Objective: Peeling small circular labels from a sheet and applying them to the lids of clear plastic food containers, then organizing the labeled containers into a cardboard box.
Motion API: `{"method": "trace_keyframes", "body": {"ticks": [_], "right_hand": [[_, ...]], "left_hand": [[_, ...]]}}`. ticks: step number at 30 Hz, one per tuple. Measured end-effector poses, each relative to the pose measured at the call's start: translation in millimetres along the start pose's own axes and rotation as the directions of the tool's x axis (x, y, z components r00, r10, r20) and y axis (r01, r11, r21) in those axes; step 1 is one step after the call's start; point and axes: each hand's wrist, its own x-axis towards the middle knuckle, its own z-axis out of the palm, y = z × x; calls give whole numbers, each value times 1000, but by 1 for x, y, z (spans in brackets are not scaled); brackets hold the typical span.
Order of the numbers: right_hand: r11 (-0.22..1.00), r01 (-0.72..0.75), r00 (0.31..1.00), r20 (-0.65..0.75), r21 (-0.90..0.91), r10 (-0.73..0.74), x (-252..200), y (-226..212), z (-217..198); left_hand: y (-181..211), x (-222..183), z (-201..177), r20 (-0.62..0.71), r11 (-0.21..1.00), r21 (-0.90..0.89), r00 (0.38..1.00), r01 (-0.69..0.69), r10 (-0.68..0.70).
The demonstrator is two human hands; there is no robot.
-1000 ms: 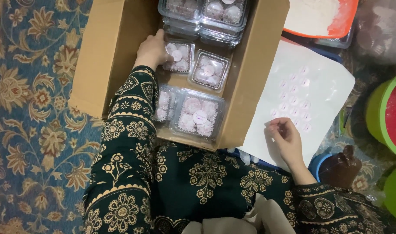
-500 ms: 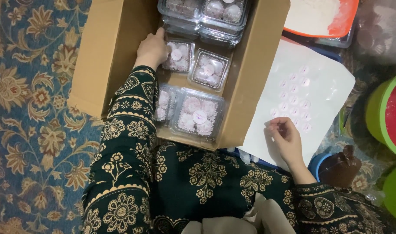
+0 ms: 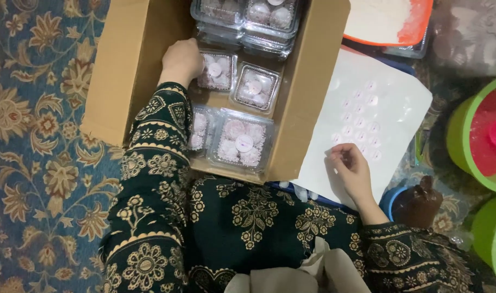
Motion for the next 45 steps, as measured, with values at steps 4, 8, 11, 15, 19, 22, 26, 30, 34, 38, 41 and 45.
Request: {"method": "trace_keyframes", "body": {"ticks": [4, 8, 11, 15, 19, 22, 26, 30, 34, 38, 41, 45], "right_hand": [[999, 34, 999, -2, 11, -34, -3, -1, -1], [1000, 13, 999, -34, -17, -14, -6, -6, -1], [1000, 10, 998, -66, 2, -10, -8, 0, -2], [999, 42, 994, -99, 8, -41, -6, 14, -1], [997, 76, 991, -112, -29, -79, -16, 6, 6], [988, 138, 980, -138, -63, -146, -27, 1, 20], [945, 321, 929, -172, -68, -328, -32, -9, 45], [889, 457, 880, -160, 24, -448, -34, -39, 76], [849, 526, 844, -152, 50, -514, -38, -74, 97], [848, 528, 843, -136, 32, -520, -36, -85, 110], [851, 526, 845, -114, 1, -522, -34, -82, 116], [856, 516, 852, -110, 20, -511, -37, -82, 115]], "left_hand": [[20, -48, -40, -72, 994, 22, 992, -106, 108], [42, -130, -84, 59, 981, -87, 982, -173, 178], [36, -187, -81, 98, 968, -67, 964, -243, 248], [24, -215, -62, 93, 949, -114, 948, -294, 305], [10, -225, -20, 30, 922, -311, 967, -231, 252], [-4, -204, 18, -71, 836, -487, 965, -253, 251], [-3, -192, 30, -60, 785, -593, 982, -179, 178], [4, -191, 23, 2, 712, -698, 993, -81, 115], [21, -217, -1, 60, 757, -645, 981, -104, 186], [17, -201, 10, 5, 734, -653, 968, -186, 250], [13, -191, 17, 21, 695, -692, 956, -196, 291], [13, -200, 2, 17, 563, -803, 936, -198, 353]]}}
